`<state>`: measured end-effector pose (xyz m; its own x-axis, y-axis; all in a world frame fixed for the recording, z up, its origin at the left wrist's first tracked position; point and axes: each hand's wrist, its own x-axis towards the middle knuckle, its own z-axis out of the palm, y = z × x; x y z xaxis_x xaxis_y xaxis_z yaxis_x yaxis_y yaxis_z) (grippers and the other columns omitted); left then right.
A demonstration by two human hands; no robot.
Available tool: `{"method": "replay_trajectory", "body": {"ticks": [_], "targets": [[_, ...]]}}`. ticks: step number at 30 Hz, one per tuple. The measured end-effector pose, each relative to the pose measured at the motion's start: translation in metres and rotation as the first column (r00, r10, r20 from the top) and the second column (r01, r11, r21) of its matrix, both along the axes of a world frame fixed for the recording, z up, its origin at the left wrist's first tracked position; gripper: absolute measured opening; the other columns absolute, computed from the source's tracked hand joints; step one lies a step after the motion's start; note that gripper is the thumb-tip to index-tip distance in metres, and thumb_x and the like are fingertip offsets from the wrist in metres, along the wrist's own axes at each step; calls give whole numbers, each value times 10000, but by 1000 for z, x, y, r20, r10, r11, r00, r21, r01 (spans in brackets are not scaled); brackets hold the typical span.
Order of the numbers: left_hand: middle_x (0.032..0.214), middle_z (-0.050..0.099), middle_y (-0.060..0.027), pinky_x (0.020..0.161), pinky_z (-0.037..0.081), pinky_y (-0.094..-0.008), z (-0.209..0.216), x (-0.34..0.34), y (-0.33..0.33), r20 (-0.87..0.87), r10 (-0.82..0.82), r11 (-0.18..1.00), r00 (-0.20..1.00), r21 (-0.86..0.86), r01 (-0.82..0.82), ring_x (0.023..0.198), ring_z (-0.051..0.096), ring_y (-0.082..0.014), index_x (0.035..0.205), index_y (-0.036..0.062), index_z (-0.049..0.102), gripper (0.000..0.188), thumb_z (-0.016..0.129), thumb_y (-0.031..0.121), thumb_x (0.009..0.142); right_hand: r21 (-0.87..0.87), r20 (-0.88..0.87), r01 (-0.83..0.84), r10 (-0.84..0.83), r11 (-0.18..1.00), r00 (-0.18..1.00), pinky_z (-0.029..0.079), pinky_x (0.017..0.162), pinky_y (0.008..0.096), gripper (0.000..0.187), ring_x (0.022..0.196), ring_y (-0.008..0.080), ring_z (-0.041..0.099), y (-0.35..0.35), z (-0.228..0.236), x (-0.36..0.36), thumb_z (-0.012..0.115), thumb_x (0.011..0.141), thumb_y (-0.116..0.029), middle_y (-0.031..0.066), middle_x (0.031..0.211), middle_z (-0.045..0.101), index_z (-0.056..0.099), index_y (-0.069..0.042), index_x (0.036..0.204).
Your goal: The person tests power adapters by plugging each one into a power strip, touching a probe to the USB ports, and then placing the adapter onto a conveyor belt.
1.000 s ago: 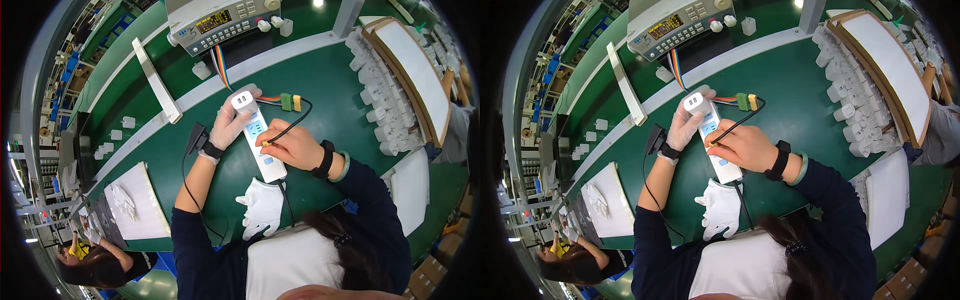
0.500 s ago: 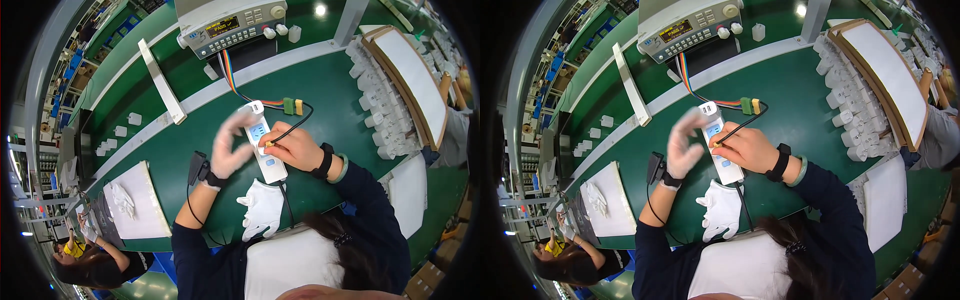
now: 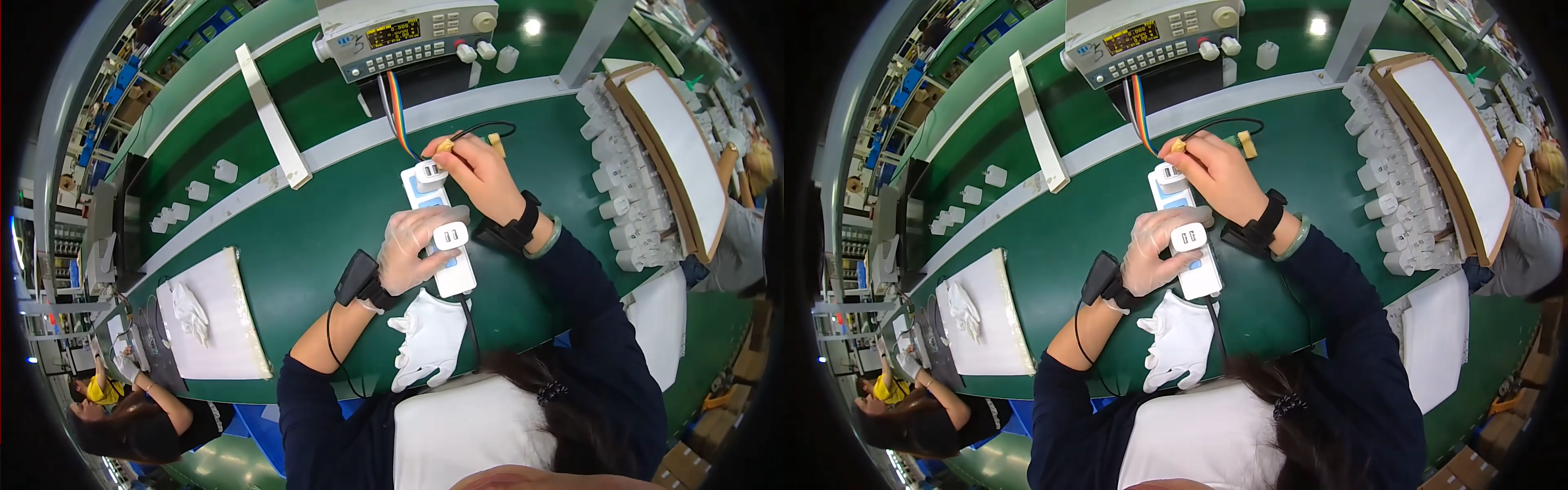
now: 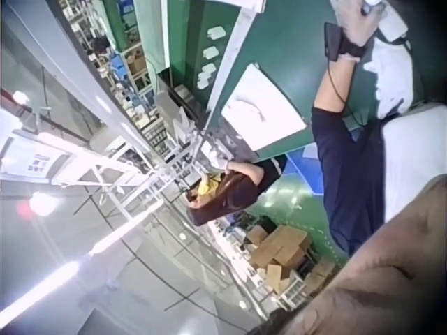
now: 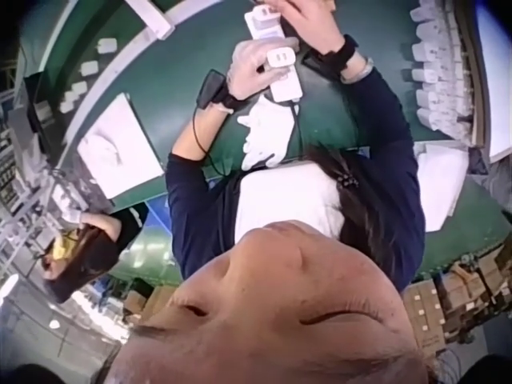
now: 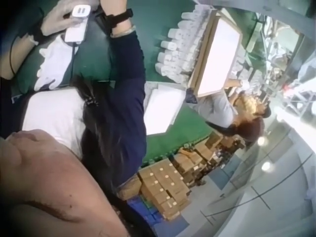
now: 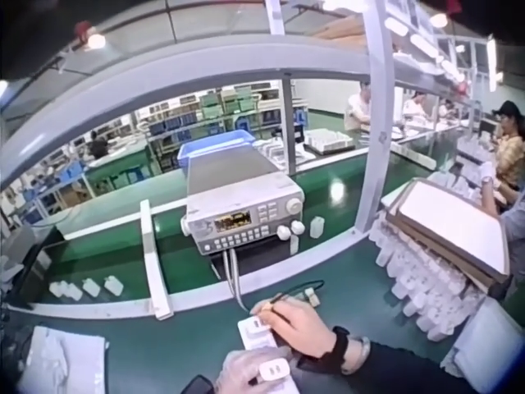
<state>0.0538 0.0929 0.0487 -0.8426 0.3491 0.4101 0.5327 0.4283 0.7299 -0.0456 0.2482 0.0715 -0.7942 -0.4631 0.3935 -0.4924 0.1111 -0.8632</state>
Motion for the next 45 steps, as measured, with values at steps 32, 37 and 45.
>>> {"method": "replay_trajectory", "body": {"ticks": [32,37,45], "targets": [[1006,682,-133,746,551,-413,5,-81,-306,-338,661,-151,670,-934,-323,919,681,-295,1050,113,651,248,559,230,851,52,-208,-26,37,998,977,474,761,330,149,878,245,575,-13,-36,-9,586,912,-110,83,988,671,636,29,890],[1081,640,-45,834,508,-287,3,-50,-233,298,578,760,760,143,-634,957,616,-136,1251,69,562,342,619,163,927,74,-207,-3,18,997,978,473,790,334,156,897,250,578,-12,-27,-8,577,916,-115,78,989,676,634,26,883],[1154,641,-60,889,482,-313,4,11,-17,450,46,846,892,457,-274,1026,615,-164,1236,38,563,408,690,86,851,13,-98,-90,91,996,991,473,826,328,158,937,249,583,-15,-22,-7,564,920,-116,72,1001,676,652,15,928]]}}
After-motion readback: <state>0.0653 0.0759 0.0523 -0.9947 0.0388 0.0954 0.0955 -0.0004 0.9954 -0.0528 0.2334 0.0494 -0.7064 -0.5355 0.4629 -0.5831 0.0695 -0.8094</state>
